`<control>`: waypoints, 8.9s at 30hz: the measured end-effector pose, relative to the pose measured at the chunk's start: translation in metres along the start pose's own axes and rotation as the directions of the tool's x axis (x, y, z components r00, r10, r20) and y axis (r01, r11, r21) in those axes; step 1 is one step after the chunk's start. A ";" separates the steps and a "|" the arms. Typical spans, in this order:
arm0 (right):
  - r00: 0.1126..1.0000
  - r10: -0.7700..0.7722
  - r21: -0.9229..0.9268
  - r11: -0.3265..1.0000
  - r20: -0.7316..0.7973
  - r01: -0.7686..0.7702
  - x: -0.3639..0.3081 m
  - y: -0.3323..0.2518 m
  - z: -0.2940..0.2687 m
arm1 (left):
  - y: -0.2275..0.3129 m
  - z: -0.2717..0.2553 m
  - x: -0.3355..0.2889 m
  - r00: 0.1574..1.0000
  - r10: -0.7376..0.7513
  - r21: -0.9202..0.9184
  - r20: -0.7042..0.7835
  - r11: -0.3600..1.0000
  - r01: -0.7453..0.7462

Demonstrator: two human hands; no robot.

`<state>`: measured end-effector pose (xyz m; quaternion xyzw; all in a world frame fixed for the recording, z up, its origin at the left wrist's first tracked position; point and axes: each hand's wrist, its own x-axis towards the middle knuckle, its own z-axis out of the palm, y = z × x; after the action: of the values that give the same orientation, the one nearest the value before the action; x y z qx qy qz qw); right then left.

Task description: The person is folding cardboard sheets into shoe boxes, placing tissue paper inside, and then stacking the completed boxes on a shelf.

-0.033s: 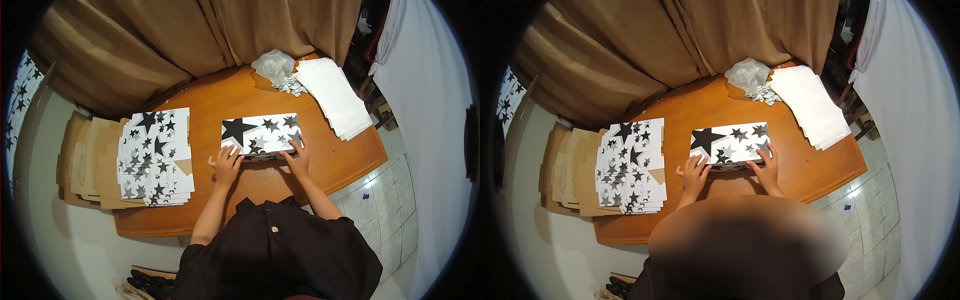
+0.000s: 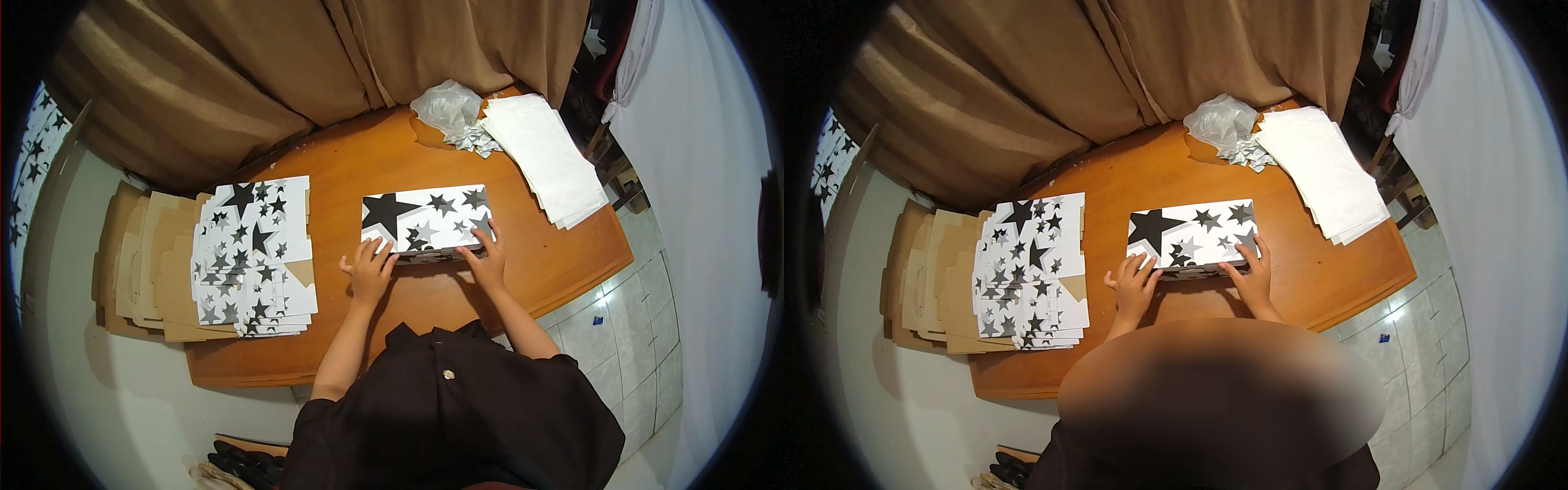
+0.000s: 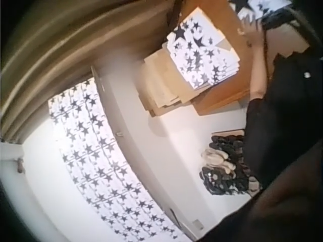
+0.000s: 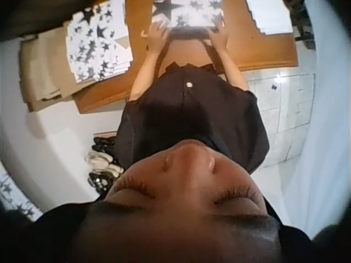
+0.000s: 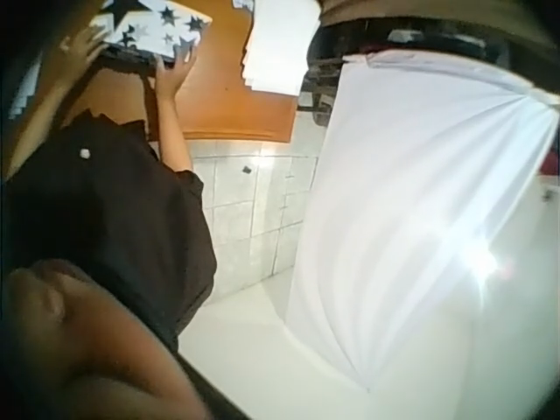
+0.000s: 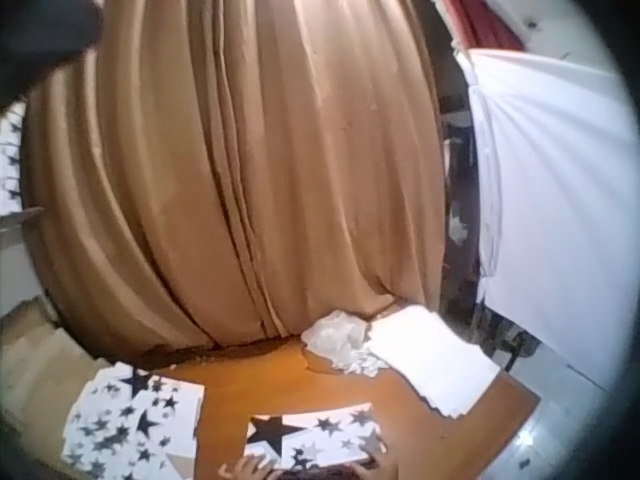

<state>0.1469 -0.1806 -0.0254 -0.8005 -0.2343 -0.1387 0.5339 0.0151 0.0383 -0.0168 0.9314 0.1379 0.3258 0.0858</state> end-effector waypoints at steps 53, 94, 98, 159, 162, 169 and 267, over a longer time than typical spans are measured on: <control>0.799 -0.569 -0.261 0.755 0.197 0.602 0.002 -0.002 0.019 | 0.051 0.012 0.013 0.994 0.097 -0.267 0.051 0.960 -0.080; 0.836 -0.419 -0.263 0.813 0.355 0.519 0.028 0.011 0.018 | 0.050 0.028 0.020 0.958 0.034 -0.006 0.285 0.999 -0.034; 0.810 -0.510 -0.304 0.753 0.291 0.583 0.027 0.011 0.023 | 0.049 0.032 0.018 0.960 0.038 -0.011 0.276 0.999 -0.037; 0.225 -0.973 0.981 -0.004 0.041 -0.195 -0.327 -0.478 -0.062 | 0.259 -0.560 -0.345 0.335 -0.745 -0.639 -0.577 0.667 0.384; 0.207 -0.977 0.937 -0.124 -0.058 -0.325 -0.373 -0.525 -0.089 | 0.304 -0.600 -0.372 0.198 -0.688 -0.537 -0.699 0.687 0.490; 0.218 -0.917 0.822 -0.397 -0.334 -0.410 -0.443 -0.623 -0.135 | 0.369 -0.678 -0.424 0.110 -0.407 -0.244 -0.907 0.719 0.651; 0.780 -0.198 -0.055 0.957 0.594 0.285 -0.295 -0.241 0.061 | -0.045 -0.269 -0.261 0.924 -0.233 -0.358 0.303 0.871 0.337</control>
<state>-0.2317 -0.1143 0.0015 -0.8034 -0.4766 0.0291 0.3558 -0.3590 0.0183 0.0280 0.8960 0.1928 0.2107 0.3400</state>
